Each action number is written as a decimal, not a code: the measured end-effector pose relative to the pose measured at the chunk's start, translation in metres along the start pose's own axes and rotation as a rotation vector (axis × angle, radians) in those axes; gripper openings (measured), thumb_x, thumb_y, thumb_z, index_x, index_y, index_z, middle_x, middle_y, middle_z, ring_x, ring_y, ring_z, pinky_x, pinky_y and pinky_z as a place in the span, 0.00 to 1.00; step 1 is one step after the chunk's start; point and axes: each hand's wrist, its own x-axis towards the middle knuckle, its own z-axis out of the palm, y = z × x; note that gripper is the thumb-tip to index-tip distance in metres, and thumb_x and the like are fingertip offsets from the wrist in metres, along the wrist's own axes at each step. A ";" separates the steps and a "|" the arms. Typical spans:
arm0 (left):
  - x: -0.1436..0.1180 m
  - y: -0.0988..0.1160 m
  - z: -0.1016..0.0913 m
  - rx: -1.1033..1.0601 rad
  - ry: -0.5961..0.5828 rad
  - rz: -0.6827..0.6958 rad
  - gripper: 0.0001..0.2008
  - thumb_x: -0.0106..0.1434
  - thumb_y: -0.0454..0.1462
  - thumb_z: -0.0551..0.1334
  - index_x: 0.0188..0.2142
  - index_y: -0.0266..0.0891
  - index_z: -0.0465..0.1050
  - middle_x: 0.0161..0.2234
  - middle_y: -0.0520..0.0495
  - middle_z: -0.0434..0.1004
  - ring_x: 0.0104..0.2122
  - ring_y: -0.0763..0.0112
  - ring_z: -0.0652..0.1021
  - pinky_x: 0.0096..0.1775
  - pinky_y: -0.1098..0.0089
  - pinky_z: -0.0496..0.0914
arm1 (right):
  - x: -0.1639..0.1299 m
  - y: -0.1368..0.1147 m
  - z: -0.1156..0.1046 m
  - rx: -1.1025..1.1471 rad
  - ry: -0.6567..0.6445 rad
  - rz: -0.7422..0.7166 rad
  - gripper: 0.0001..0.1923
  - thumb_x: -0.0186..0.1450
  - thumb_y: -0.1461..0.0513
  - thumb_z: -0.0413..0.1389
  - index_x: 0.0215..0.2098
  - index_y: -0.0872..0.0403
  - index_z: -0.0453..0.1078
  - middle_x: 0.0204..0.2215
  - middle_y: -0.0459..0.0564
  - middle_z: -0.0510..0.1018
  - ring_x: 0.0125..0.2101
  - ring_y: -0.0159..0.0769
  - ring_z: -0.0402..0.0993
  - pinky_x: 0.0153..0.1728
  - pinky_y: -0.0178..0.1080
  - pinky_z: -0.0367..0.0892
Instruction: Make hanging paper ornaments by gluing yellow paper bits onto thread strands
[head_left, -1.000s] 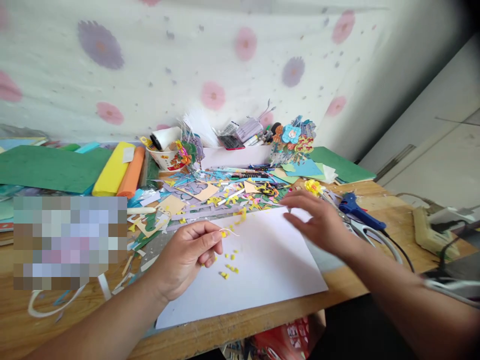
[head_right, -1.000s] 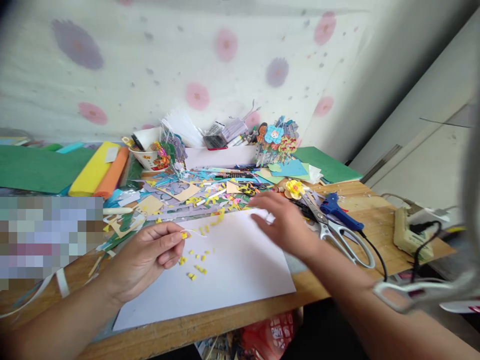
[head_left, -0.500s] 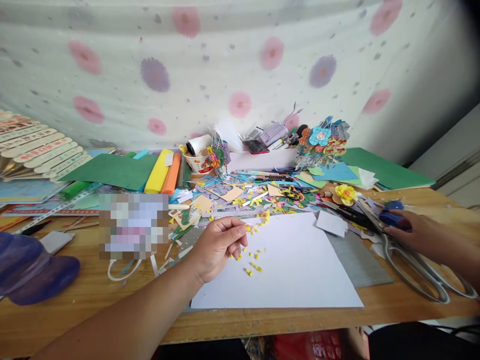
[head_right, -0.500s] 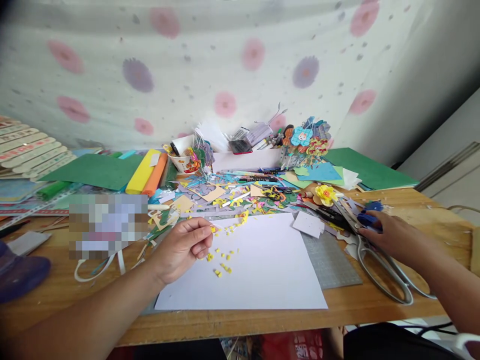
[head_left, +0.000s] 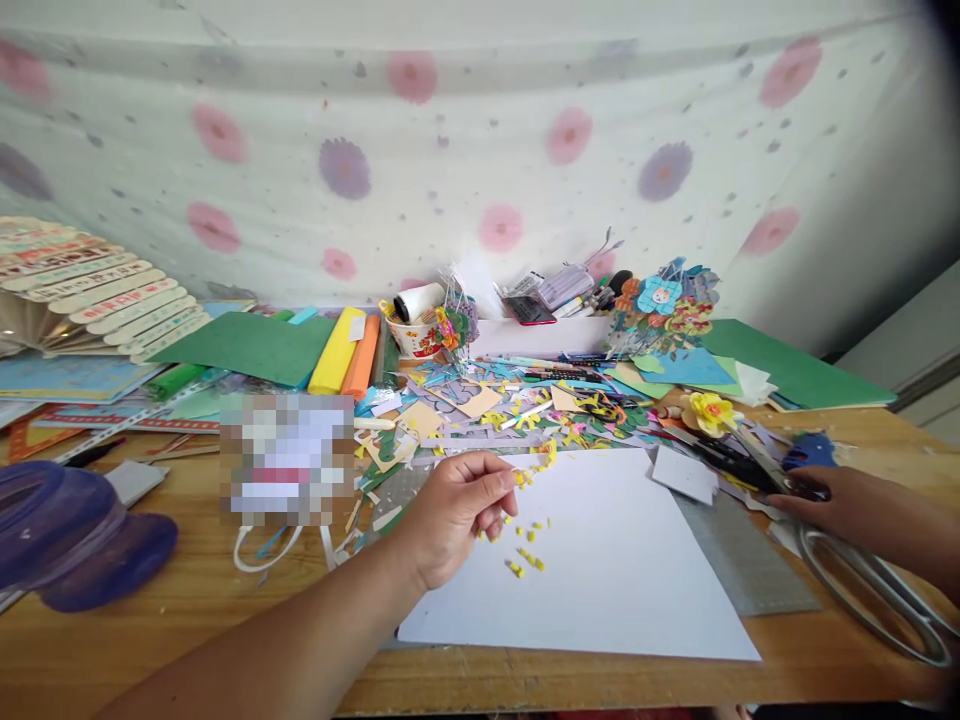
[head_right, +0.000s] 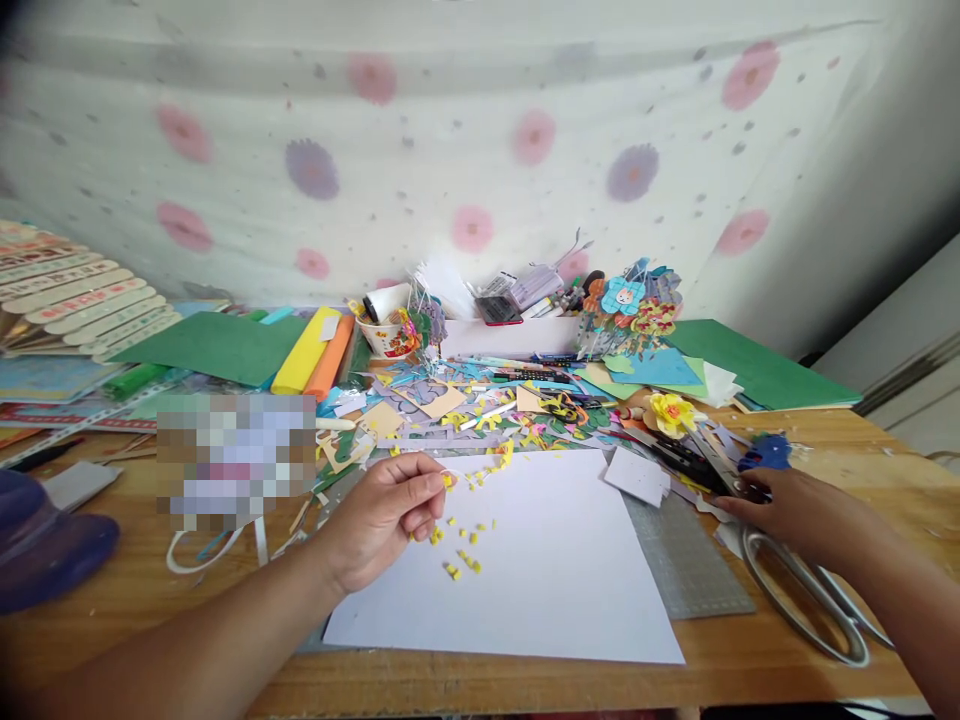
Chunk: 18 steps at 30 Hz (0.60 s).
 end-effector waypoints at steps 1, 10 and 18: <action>0.000 0.000 0.000 0.001 0.004 0.000 0.12 0.50 0.41 0.73 0.25 0.36 0.74 0.18 0.53 0.73 0.15 0.84 0.61 0.20 0.77 0.60 | -0.005 -0.006 -0.007 -0.026 -0.083 -0.037 0.16 0.48 0.48 0.69 0.26 0.50 0.78 0.32 0.65 0.81 0.26 0.46 0.76 0.32 0.46 0.63; 0.009 0.001 -0.005 0.093 0.080 -0.051 0.15 0.46 0.43 0.75 0.23 0.38 0.74 0.19 0.55 0.69 0.16 0.84 0.62 0.20 0.79 0.62 | -0.030 -0.035 -0.053 -0.207 -0.070 0.083 0.12 0.65 0.58 0.53 0.37 0.54 0.78 0.35 0.53 0.82 0.36 0.43 0.76 0.32 0.37 0.62; 0.009 0.001 -0.005 0.153 0.141 -0.064 0.17 0.40 0.45 0.77 0.21 0.38 0.74 0.19 0.52 0.69 0.17 0.81 0.61 0.19 0.78 0.64 | -0.027 0.009 -0.058 -0.251 0.018 0.224 0.15 0.63 0.64 0.53 0.46 0.60 0.75 0.45 0.61 0.79 0.46 0.49 0.75 0.42 0.41 0.65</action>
